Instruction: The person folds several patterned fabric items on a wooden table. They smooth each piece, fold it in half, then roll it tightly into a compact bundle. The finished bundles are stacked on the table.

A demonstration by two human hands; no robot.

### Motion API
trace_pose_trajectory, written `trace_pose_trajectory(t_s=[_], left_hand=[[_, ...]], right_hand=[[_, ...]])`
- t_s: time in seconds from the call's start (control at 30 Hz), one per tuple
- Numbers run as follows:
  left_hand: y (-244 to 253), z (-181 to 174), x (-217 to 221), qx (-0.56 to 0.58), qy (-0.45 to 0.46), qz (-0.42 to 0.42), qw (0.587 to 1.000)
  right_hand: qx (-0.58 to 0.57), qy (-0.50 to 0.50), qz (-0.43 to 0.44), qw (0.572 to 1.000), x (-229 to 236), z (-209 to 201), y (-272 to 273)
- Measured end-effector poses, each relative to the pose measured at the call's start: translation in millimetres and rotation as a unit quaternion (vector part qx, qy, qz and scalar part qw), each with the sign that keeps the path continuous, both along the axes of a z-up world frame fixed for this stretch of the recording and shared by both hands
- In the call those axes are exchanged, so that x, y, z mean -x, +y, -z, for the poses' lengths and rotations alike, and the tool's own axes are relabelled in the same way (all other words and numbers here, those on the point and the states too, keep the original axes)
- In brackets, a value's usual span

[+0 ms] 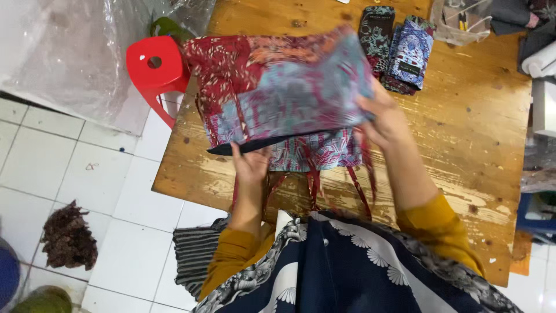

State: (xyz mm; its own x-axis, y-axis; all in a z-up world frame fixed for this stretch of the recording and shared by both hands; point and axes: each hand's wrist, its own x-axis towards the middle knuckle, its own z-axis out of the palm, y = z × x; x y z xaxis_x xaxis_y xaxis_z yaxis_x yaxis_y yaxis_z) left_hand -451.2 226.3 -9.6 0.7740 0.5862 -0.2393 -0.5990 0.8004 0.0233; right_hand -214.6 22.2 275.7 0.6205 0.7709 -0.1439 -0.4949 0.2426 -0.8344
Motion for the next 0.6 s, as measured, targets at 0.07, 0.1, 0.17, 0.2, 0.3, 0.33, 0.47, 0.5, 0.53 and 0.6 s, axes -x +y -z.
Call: trace_pose_trajectory(t_s=[0.07, 0.1, 0.17, 0.2, 0.3, 0.33, 0.47, 0.5, 0.53, 0.6], left_hand=[[29, 10, 17, 0.053, 0.052, -0.029, 0.997], [41, 15, 29, 0.078, 0.08, -0.042, 0.993], [56, 24, 48, 0.066, 0.115, -0.08, 0.988], [62, 27, 56, 0.059, 0.133, -0.095, 0.985], [60, 28, 69, 0.009, 0.2, -0.119, 0.972], [55, 24, 75, -0.023, 0.255, -0.133, 0.957], [47, -26, 95, -0.227, 0.434, -0.11, 0.865], [42, -47, 103, -0.307, 0.447, -0.077, 0.837], [39, -73, 110, -0.311, 0.447, 0.043, 0.838], [49, -133, 104, -0.361, 0.324, 0.086, 0.87]], right_hand=[[0.03, -0.031, -0.021, 0.999, -3, 4, -42], [0.019, -0.014, -0.019, 1.0, -3, 13, -60], [0.039, 0.014, -0.003, 0.999, -2, 38, -98], [0.071, 0.025, 0.011, 0.997, -2, 53, -116], [0.099, 0.057, 0.036, 0.993, 3, 96, -158], [0.097, 0.069, 0.041, 0.992, 3, 107, -168], [0.091, 0.13, 0.072, 0.985, 17, 126, -180], [0.107, 0.125, 0.079, 0.983, 18, 122, -181], [0.128, 0.113, 0.092, 0.981, 18, 114, -181], [0.127, 0.067, 0.201, 0.969, -2, 91, -177]])
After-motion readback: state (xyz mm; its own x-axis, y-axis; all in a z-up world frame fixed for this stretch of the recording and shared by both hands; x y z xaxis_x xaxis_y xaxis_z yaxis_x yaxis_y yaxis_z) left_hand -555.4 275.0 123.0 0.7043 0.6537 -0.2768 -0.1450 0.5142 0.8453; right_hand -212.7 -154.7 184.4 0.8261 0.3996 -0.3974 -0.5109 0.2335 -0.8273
